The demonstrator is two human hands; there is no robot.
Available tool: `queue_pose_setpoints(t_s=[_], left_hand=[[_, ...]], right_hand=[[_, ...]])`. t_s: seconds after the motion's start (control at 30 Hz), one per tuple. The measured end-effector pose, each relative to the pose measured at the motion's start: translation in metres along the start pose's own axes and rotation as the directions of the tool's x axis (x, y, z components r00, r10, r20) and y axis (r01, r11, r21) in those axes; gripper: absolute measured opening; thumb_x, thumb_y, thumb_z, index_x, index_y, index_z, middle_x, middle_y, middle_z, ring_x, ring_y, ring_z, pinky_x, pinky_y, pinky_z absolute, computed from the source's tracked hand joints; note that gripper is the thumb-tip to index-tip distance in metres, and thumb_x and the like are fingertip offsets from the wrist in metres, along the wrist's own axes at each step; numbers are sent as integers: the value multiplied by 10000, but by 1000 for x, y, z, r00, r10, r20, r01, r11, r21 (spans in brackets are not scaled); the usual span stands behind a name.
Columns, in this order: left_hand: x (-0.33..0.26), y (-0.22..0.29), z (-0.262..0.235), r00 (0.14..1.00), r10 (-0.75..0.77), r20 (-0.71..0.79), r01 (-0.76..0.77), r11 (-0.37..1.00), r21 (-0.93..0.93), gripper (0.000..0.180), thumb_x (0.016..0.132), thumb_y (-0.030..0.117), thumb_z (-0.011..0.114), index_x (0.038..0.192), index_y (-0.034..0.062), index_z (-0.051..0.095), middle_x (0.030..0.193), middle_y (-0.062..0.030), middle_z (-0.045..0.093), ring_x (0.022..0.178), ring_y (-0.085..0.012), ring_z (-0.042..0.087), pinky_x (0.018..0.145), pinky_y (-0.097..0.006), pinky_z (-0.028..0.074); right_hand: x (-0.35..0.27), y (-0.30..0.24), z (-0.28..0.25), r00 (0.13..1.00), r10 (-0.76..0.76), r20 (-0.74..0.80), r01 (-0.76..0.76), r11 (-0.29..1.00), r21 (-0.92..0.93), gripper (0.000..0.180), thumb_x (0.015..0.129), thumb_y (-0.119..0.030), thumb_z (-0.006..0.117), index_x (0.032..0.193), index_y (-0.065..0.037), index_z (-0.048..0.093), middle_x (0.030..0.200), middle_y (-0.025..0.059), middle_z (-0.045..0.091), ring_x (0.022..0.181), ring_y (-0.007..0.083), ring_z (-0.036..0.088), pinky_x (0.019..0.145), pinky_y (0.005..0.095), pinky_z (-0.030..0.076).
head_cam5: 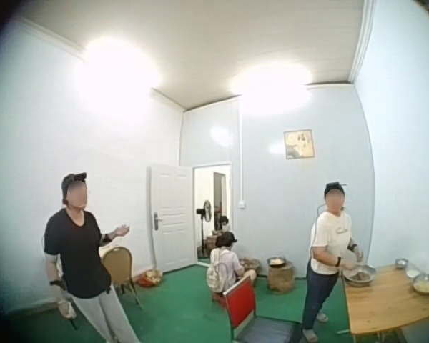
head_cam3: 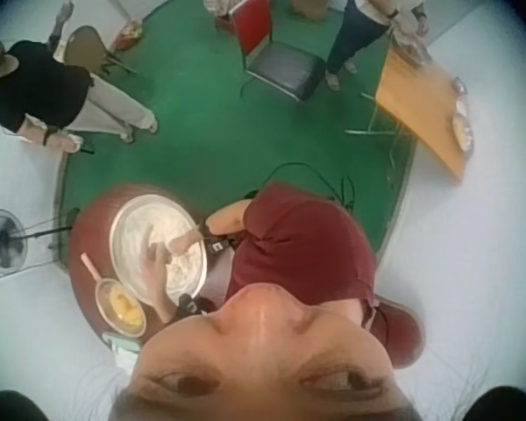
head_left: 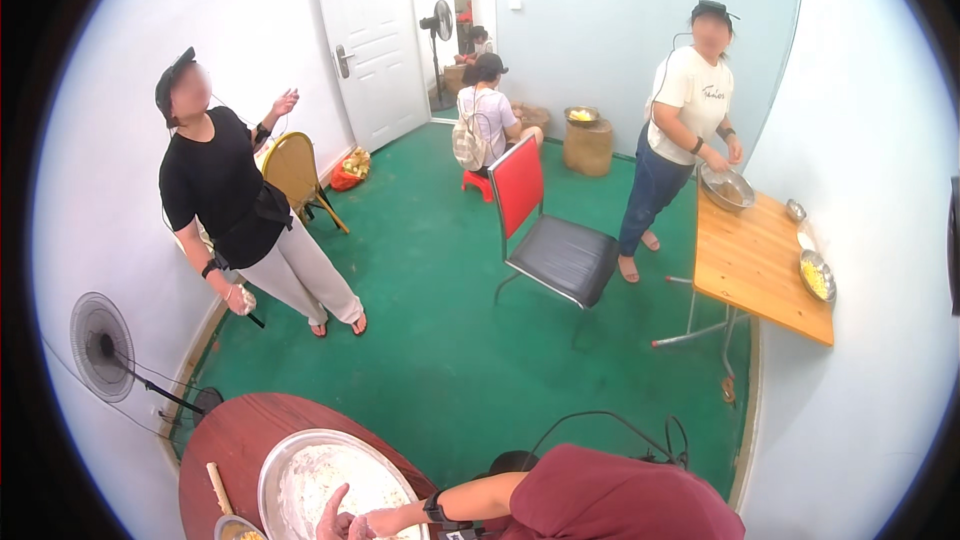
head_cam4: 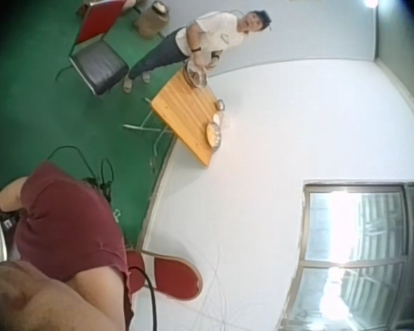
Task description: The person mixes flour and water in a bowl by hand, then carries the bowl to a table and adds more water from a small bowl while continuing to mix the dough.
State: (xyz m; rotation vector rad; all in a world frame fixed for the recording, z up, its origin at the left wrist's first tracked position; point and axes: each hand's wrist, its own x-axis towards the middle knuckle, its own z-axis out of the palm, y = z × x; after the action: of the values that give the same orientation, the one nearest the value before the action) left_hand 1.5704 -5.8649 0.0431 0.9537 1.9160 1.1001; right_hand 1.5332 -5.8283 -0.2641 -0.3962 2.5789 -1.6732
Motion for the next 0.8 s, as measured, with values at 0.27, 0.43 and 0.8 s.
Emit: queue_pose_setpoints(t_s=[0.27,0.43,0.8], left_hand=[[-14,-31,-5,994,-111,-16,110,992,-55,404,834,148,506,1214,28,436,592,-8,462,538,-76,410,486,-201,311],[-20,-36,-3,992,-126,-21,124,988,-87,404,834,168,513,1204,20,444,577,-9,466,522,-79,412,481,-202,312],[-16,-54,-3,989,-103,-103,104,995,5,316,792,71,527,1099,-3,517,574,-54,534,491,-77,487,463,-207,393]], right_hand=[[1,-7,5,999,21,-25,-20,999,37,228,720,-163,522,857,19,521,863,179,522,803,277,499,733,371,385],[-7,-10,7,998,45,-44,-43,997,64,175,706,-132,506,779,24,541,777,175,549,727,281,524,680,367,406],[-19,-34,-38,974,193,115,-215,950,225,229,631,-216,674,766,-32,648,676,100,624,641,170,590,630,297,467]])
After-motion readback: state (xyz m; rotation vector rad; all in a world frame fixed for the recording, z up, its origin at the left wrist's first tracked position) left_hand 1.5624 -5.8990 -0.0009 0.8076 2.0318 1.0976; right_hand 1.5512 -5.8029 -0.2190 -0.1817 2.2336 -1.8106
